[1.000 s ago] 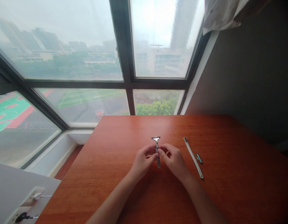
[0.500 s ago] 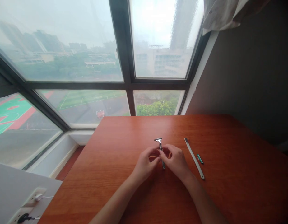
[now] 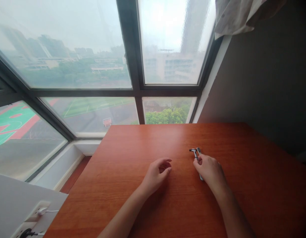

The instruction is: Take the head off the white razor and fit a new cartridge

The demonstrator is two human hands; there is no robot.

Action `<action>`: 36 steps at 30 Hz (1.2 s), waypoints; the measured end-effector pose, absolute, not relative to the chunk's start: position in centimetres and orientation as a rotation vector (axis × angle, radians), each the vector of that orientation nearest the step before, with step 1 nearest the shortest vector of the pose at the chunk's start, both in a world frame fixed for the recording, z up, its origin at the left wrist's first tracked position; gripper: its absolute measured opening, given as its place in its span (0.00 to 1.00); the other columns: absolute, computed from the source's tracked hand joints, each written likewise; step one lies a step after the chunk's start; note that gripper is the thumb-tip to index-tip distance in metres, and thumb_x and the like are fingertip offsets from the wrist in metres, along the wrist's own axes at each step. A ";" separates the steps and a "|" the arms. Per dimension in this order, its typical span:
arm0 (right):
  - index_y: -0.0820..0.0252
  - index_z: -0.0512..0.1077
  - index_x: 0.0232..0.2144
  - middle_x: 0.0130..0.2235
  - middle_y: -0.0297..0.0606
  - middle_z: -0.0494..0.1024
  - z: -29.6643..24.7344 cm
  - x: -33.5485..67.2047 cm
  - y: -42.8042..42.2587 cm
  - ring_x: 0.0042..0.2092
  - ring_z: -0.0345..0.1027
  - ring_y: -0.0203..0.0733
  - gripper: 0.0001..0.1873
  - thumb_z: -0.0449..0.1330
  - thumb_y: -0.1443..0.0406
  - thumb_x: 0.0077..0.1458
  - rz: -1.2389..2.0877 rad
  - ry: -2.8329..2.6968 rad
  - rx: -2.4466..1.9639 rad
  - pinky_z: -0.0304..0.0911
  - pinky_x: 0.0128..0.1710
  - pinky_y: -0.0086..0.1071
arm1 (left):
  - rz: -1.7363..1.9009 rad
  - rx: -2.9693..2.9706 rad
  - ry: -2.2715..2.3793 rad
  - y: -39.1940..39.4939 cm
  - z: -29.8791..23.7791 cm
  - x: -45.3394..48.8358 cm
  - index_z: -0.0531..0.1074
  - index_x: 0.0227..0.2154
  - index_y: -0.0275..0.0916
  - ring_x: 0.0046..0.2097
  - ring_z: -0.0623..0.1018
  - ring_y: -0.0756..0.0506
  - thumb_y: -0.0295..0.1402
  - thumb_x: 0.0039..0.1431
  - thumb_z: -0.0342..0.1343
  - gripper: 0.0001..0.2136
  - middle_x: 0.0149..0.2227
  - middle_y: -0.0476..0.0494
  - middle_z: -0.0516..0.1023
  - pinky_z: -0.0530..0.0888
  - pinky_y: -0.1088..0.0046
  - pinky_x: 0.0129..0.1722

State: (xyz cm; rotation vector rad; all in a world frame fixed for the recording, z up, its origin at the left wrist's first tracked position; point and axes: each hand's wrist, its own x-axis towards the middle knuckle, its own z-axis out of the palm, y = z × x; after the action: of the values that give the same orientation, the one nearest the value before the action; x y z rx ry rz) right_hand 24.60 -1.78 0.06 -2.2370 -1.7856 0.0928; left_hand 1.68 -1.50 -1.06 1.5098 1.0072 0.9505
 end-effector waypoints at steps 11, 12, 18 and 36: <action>0.58 0.73 0.26 0.31 0.40 0.78 0.8 24.3 -1.6 0.31 0.70 0.42 0.13 0.52 0.60 0.55 0.235 -1.765 -2.380 0.50 0.26 0.30 | 0.922 1.573 1.015 -1.4 -1.4 1.6 0.73 0.43 0.34 0.38 0.76 0.46 0.30 0.54 0.56 0.13 0.37 0.39 0.77 0.73 0.71 0.39; 0.58 0.73 0.26 0.31 0.41 0.78 0.8 24.3 -1.6 0.31 0.70 0.42 0.13 0.52 0.60 0.56 0.232 -1.766 -2.384 0.50 0.26 0.31 | 0.921 1.579 1.014 -1.4 -1.3 1.6 0.73 0.43 0.33 0.38 0.76 0.46 0.30 0.54 0.55 0.13 0.37 0.39 0.77 0.73 0.71 0.39; 0.59 0.75 0.28 0.31 0.43 0.78 0.7 24.3 -1.6 0.32 0.71 0.44 0.14 0.51 0.61 0.56 0.175 -1.821 -2.402 0.52 0.26 0.31 | 0.907 1.610 1.015 -1.4 -1.3 1.5 0.72 0.43 0.33 0.39 0.76 0.46 0.29 0.55 0.55 0.13 0.38 0.39 0.77 0.73 0.71 0.40; 0.59 0.76 0.34 0.34 0.46 0.79 1.0 24.5 -1.3 0.35 0.73 0.46 0.15 0.51 0.61 0.57 0.210 -1.832 -2.474 0.57 0.29 0.31 | 0.884 1.658 1.033 -1.5 -1.2 1.4 0.73 0.41 0.34 0.39 0.76 0.45 0.28 0.55 0.54 0.11 0.37 0.39 0.77 0.73 0.70 0.40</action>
State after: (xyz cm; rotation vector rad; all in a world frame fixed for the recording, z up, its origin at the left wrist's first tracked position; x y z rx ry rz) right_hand 24.48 -1.31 0.98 -2.4743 -1.8324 0.2103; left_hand 1.44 -1.46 -1.18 1.6583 1.0333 0.8842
